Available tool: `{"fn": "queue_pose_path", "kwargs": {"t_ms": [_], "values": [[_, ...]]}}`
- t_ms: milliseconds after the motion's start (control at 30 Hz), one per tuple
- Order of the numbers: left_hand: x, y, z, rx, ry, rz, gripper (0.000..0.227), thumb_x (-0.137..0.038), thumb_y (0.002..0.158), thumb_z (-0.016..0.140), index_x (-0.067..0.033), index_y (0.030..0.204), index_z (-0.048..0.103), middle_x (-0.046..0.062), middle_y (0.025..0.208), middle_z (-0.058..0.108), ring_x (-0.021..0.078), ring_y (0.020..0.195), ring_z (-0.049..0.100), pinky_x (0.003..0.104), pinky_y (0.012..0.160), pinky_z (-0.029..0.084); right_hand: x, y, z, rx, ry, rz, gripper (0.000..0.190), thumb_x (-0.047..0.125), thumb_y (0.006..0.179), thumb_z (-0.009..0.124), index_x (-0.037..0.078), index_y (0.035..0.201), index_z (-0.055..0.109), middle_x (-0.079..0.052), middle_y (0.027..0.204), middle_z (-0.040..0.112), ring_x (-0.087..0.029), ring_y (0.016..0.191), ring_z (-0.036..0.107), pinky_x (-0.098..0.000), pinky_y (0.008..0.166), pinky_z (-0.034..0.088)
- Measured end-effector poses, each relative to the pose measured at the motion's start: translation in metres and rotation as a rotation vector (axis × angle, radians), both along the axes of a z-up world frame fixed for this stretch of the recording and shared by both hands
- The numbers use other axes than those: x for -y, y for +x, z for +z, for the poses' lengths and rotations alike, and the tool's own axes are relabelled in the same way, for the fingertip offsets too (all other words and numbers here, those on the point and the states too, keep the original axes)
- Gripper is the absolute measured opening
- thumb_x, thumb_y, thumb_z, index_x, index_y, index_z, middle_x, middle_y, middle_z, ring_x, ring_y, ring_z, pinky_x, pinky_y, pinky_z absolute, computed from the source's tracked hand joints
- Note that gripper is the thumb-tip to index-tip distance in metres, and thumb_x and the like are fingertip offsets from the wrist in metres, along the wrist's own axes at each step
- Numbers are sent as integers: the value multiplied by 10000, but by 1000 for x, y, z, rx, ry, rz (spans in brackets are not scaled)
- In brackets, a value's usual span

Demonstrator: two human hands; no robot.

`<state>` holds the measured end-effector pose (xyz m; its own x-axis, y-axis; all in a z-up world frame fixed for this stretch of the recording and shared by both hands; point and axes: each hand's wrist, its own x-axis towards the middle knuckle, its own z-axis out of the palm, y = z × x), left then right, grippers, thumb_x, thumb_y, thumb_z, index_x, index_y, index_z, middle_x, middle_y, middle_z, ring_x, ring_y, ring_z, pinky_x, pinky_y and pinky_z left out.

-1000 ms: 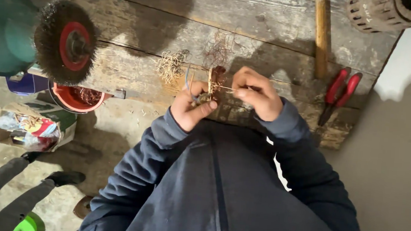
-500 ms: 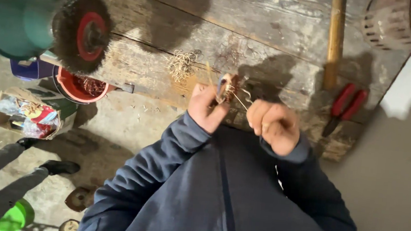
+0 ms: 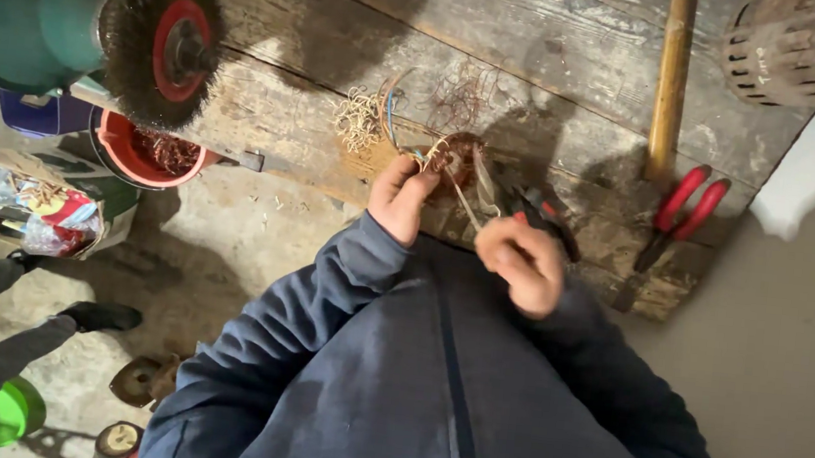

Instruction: The person works on a woven wicker ring at a workbench, holding it while pulling and threading a thin wire around it. They use pliers to cut and crimp the wire, trim loose wicker strands by hand, and continue wrapping and tightening the wire around the ring.

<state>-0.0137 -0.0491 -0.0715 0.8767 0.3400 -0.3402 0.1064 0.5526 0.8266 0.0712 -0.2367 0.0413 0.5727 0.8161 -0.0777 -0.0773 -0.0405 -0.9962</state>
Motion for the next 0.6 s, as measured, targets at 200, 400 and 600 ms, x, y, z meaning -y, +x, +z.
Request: {"fn": "queue_pose_path", "kwargs": {"t_ms": [200,400,600], "values": [[-7,2,3,-141,-340,118,154,-92,1005,573,-8,1101,660,37,973,695,151,882,649,305,777,544,1,-3,-30,-437,-17,-193,141,169,1051,568,37,1009,542,-40,826,579,-69,678,424,-238,623,352],[-14,8,28,116,-529,-214,333,-92,964,675,-70,1292,619,61,1063,704,144,863,639,309,755,533,-11,20,1,-149,-393,-50,228,253,1049,597,42,990,660,-8,740,555,-83,659,495,-247,609,409],[-15,3,16,175,-246,-299,336,-138,990,732,-65,1292,604,37,1172,694,117,1047,655,295,918,557,-18,34,24,527,-320,-343,175,174,1023,731,30,1066,640,-142,1239,707,-213,1063,698,-316,883,556]]}}
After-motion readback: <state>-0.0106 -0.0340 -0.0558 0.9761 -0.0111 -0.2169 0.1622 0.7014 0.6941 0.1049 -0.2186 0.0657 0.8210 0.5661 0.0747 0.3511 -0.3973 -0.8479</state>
